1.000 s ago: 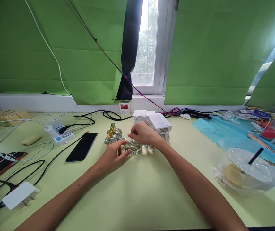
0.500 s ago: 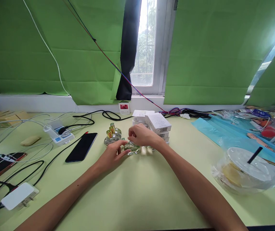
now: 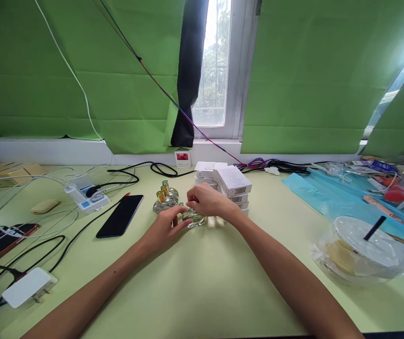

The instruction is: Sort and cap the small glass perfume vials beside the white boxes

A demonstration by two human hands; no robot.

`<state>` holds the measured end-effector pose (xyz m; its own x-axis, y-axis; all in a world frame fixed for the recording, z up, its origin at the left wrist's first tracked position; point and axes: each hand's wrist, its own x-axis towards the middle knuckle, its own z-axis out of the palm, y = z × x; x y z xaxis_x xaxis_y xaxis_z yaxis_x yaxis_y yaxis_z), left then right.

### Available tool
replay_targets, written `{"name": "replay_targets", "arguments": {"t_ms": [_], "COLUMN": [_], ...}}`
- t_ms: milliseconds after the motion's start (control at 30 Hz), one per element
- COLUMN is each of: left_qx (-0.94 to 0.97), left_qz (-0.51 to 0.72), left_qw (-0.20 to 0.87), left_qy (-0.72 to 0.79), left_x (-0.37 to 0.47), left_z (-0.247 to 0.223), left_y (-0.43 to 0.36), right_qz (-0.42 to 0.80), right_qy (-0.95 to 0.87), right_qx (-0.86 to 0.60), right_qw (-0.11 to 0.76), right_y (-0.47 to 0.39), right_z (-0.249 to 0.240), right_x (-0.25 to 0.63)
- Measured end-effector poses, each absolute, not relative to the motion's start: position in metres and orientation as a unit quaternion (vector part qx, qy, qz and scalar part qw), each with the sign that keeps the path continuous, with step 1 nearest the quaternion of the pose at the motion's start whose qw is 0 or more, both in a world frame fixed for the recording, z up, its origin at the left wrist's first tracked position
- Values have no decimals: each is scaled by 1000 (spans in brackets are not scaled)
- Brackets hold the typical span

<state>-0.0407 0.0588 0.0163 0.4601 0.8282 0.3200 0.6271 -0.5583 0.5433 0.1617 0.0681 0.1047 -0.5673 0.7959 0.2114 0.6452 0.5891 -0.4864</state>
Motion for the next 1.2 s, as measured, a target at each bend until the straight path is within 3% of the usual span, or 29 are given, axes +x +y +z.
{"name": "replay_targets", "arguments": {"t_ms": [1200], "left_qx": [836], "left_qz": [270], "left_qw": [184], "left_qy": [441], "left_x": [-41], "left_z": [17], "left_y": [60], "right_qz": [163], "right_qy": [-874], "right_qx": [-422], "right_qw": [175], "right_y": [68], "right_z": [103], "right_x": [163]}}
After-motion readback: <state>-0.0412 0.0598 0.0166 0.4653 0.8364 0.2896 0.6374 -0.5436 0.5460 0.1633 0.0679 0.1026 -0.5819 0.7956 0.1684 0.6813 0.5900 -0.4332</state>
